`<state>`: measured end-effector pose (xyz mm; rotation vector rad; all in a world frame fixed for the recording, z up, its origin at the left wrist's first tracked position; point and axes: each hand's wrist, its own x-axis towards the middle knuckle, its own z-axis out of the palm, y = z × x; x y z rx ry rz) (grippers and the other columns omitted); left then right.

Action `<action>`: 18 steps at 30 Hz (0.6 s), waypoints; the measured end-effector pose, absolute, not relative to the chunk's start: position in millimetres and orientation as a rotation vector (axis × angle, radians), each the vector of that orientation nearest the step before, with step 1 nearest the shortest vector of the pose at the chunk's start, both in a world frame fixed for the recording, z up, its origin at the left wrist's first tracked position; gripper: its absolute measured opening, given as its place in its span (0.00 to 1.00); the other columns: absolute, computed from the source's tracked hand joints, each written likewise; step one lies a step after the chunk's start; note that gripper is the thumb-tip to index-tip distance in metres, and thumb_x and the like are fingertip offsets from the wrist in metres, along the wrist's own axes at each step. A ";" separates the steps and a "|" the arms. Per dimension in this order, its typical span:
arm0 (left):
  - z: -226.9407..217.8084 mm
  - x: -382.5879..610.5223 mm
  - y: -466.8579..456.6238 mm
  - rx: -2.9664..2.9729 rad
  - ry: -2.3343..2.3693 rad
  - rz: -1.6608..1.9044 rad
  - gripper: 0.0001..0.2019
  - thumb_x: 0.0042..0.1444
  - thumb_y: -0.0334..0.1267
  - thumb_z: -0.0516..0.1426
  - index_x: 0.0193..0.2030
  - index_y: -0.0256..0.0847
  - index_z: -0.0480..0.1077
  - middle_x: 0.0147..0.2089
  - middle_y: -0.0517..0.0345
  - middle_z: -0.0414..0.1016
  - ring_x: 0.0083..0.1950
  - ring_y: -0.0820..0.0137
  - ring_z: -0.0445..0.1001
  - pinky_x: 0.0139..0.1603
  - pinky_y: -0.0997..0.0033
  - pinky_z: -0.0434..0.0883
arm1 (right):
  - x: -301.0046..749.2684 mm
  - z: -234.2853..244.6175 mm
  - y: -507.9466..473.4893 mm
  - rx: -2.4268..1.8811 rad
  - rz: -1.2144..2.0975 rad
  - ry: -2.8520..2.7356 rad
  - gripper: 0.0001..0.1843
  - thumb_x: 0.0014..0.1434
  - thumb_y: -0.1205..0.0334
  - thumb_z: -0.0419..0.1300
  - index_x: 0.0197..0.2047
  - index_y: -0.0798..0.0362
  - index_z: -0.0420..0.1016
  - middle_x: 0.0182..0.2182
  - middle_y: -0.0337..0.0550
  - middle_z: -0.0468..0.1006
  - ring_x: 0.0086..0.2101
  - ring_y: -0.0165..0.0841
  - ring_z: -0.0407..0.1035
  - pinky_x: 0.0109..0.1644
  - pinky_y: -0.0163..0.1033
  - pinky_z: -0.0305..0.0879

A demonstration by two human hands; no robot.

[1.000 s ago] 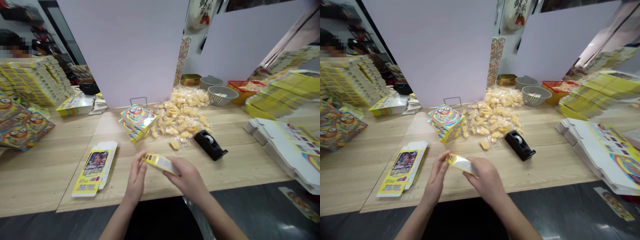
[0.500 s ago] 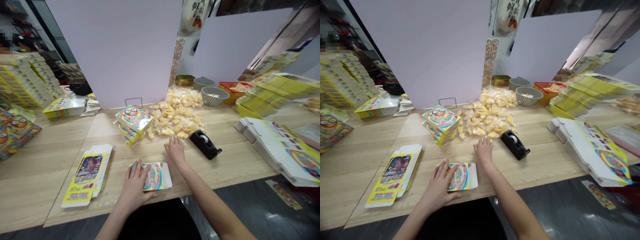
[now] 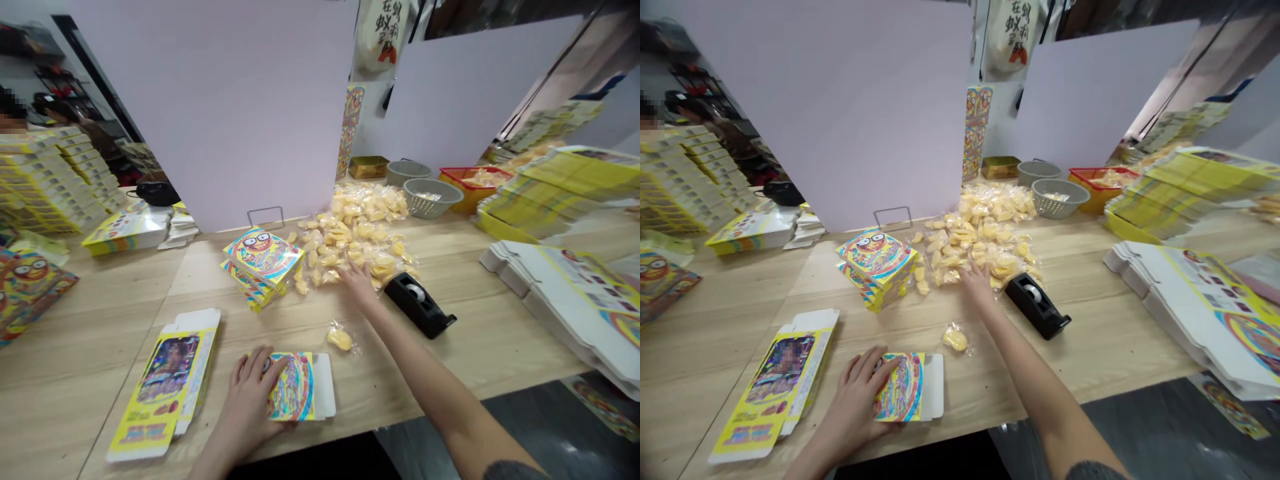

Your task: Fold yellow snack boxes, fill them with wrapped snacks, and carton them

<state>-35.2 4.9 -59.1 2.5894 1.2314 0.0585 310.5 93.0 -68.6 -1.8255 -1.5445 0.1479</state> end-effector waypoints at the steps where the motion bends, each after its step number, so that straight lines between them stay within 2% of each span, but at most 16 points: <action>1: -59.4 -35.3 4.7 2.593 1.223 0.069 0.49 0.29 0.50 0.70 0.63 0.55 0.60 0.67 0.47 0.59 0.67 0.47 0.56 0.66 0.44 0.50 | 310.6 -69.7 88.5 -1.822 0.169 -1.516 0.13 0.57 0.69 0.54 0.44 0.52 0.76 0.40 0.49 0.81 0.57 0.45 0.63 0.64 0.56 0.45; 3: -60.4 -35.9 4.6 2.606 1.221 0.099 0.48 0.30 0.49 0.69 0.63 0.55 0.60 0.67 0.47 0.59 0.67 0.47 0.56 0.66 0.44 0.50 | 307.8 -73.6 68.6 -1.834 0.218 -1.434 0.14 0.57 0.65 0.54 0.44 0.53 0.76 0.42 0.50 0.80 0.53 0.45 0.66 0.60 0.54 0.54; 6: -61.8 -36.5 4.7 2.627 1.213 0.146 0.46 0.33 0.51 0.68 0.63 0.54 0.60 0.67 0.47 0.60 0.67 0.48 0.56 0.66 0.44 0.50 | 305.1 -80.6 25.1 -1.869 0.377 -1.305 0.14 0.58 0.59 0.52 0.42 0.53 0.76 0.35 0.48 0.81 0.38 0.41 0.74 0.43 0.45 0.68; 8: -62.3 -36.3 4.8 2.637 1.192 0.160 0.45 0.35 0.53 0.67 0.63 0.53 0.61 0.66 0.46 0.60 0.67 0.48 0.57 0.65 0.45 0.50 | 308.6 -84.1 -3.0 -1.892 0.507 -1.232 0.15 0.58 0.56 0.52 0.38 0.53 0.77 0.29 0.44 0.80 0.29 0.37 0.74 0.32 0.39 0.68; 11: -61.7 -36.2 5.2 2.644 1.184 0.161 0.44 0.36 0.53 0.67 0.64 0.53 0.60 0.67 0.46 0.59 0.67 0.48 0.56 0.65 0.44 0.50 | 323.4 -86.2 -34.6 -1.937 0.621 -1.139 0.14 0.54 0.53 0.57 0.34 0.53 0.79 0.24 0.40 0.78 0.23 0.34 0.71 0.24 0.35 0.64; 13: -59.9 -36.3 5.7 2.640 1.187 0.150 0.45 0.36 0.52 0.67 0.63 0.53 0.60 0.66 0.46 0.59 0.67 0.48 0.56 0.65 0.44 0.49 | 337.4 -85.6 -48.0 -1.972 0.632 -1.092 0.15 0.52 0.50 0.60 0.33 0.53 0.79 0.22 0.40 0.77 0.22 0.34 0.69 0.24 0.36 0.63; 15: -56.8 -36.1 6.2 2.628 1.184 0.134 0.45 0.35 0.53 0.67 0.63 0.53 0.60 0.66 0.47 0.59 0.67 0.48 0.56 0.66 0.44 0.49 | 350.0 -83.9 -56.2 -2.010 0.571 -1.043 0.18 0.54 0.47 0.58 0.34 0.53 0.79 0.24 0.42 0.78 0.25 0.36 0.71 0.29 0.38 0.66; 18: -51.0 -33.2 5.7 2.609 1.188 0.085 0.46 0.34 0.54 0.68 0.63 0.53 0.60 0.66 0.47 0.59 0.67 0.48 0.55 0.66 0.45 0.49 | 354.3 -81.5 -59.3 -2.071 0.346 -0.951 0.22 0.58 0.48 0.51 0.44 0.56 0.76 0.38 0.52 0.79 0.40 0.44 0.71 0.45 0.46 0.66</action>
